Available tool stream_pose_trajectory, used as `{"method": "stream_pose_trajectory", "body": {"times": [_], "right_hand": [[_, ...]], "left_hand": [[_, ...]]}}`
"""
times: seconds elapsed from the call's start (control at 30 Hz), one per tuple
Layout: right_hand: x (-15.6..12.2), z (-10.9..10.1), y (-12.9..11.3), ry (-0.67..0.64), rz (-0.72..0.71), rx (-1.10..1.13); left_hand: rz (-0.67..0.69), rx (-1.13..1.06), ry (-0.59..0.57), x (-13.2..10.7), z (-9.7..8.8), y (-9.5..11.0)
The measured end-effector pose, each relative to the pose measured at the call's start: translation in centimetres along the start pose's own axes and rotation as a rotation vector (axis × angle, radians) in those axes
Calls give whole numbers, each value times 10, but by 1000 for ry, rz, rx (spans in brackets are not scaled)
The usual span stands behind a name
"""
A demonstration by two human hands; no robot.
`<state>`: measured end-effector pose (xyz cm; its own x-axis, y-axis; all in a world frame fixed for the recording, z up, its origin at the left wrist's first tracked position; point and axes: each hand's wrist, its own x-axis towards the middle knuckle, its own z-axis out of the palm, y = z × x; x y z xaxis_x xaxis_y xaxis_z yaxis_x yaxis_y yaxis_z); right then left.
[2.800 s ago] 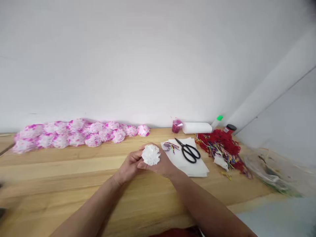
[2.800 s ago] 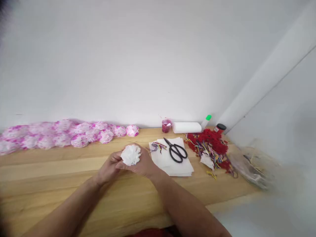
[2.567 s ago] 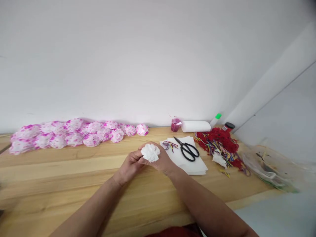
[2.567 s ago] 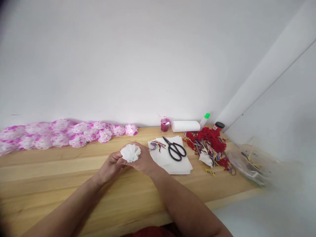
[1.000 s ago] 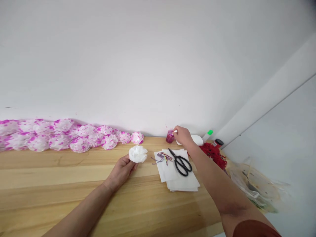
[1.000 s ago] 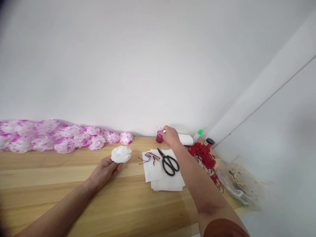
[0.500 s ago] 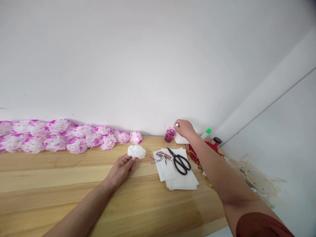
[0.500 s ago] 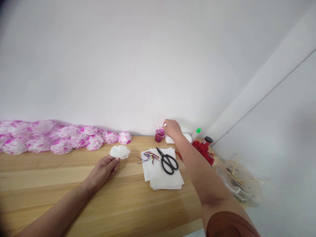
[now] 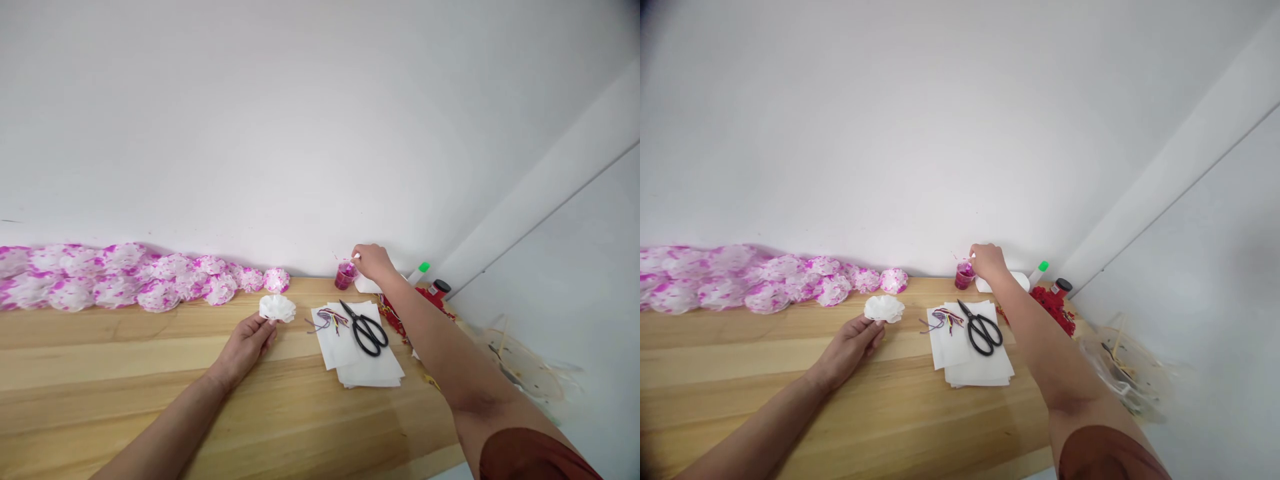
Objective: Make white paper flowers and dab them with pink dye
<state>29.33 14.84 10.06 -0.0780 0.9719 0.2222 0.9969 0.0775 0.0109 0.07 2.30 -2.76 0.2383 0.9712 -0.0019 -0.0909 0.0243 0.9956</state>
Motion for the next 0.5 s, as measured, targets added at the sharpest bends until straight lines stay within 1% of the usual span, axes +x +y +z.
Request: {"method": "stream_pose_trajectory", "body": {"times": [0.17,0.37,0.5], "right_hand": [[1,1,-2,10,4,32],[-1,1,-3,49,39,22],[-2,1,-2,58,36,11]], "left_hand": [[12,-1,0,1,0,-3],[11,15,3,2,-2,-5],[11,41,-5,2,-2,-5]]}}
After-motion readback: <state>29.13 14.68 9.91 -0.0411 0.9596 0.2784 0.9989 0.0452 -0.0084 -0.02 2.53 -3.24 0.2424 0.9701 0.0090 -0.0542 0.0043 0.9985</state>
